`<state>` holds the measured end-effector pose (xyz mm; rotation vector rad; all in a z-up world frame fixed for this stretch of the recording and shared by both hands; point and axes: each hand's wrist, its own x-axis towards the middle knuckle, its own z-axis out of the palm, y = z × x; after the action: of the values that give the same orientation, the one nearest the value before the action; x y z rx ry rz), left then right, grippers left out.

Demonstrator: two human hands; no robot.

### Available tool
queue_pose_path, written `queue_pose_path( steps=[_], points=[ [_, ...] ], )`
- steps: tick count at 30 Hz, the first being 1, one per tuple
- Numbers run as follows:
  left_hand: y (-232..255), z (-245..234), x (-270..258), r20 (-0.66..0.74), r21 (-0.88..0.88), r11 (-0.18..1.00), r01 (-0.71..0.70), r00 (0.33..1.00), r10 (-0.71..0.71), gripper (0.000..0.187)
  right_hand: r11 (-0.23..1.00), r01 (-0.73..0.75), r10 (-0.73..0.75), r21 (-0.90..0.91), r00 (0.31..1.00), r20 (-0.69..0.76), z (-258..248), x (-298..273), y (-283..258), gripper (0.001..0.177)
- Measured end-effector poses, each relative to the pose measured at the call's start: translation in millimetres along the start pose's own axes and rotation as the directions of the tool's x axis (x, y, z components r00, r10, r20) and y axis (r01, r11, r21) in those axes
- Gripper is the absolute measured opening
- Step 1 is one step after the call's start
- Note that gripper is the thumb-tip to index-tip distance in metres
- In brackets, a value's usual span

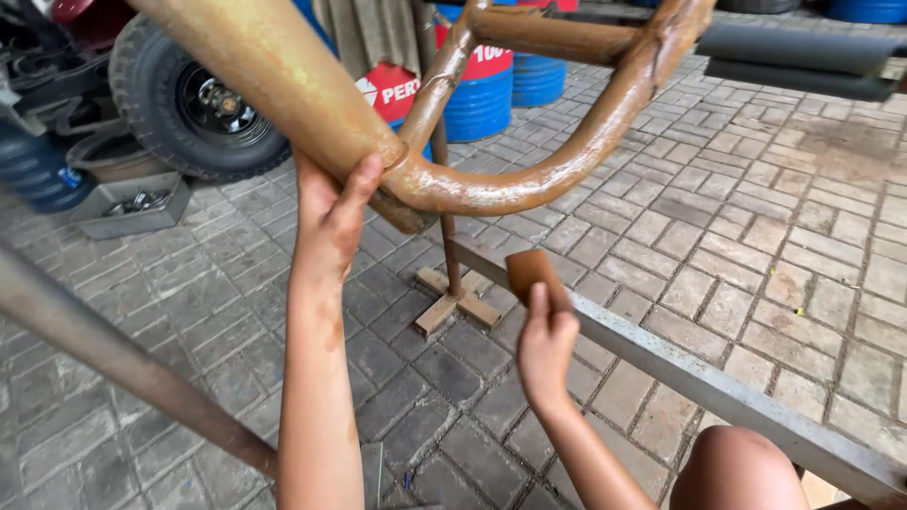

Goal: The person rubs a rusty metal frame by hand to remove loose rust and debris. They then use a piece of sandpaper to sand the frame, focusing on the joints and curved sections to smooth the surface.

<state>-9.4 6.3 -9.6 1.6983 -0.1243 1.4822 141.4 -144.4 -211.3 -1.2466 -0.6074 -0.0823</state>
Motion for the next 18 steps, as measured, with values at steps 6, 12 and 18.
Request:
queue_pose_path(
  steps=[6,12,18],
  points=[
    [-2,-4,-1,-0.017,0.057,0.998,0.003,1.0,-0.002,0.075,0.926,-0.088,0.149,0.368,0.979,-0.14,-2,70,-80,0.042],
    [14,11,-2,-0.052,0.064,0.998,-0.003,0.999,0.006,0.068,0.838,-0.092,0.108,0.538,0.994,0.002,24,71,-182,0.081],
    [16,11,-4,-0.065,0.063,0.998,0.018,0.998,-0.014,0.068,0.765,-0.19,0.293,0.615,0.953,-0.07,43,83,-197,0.088]
  ],
)
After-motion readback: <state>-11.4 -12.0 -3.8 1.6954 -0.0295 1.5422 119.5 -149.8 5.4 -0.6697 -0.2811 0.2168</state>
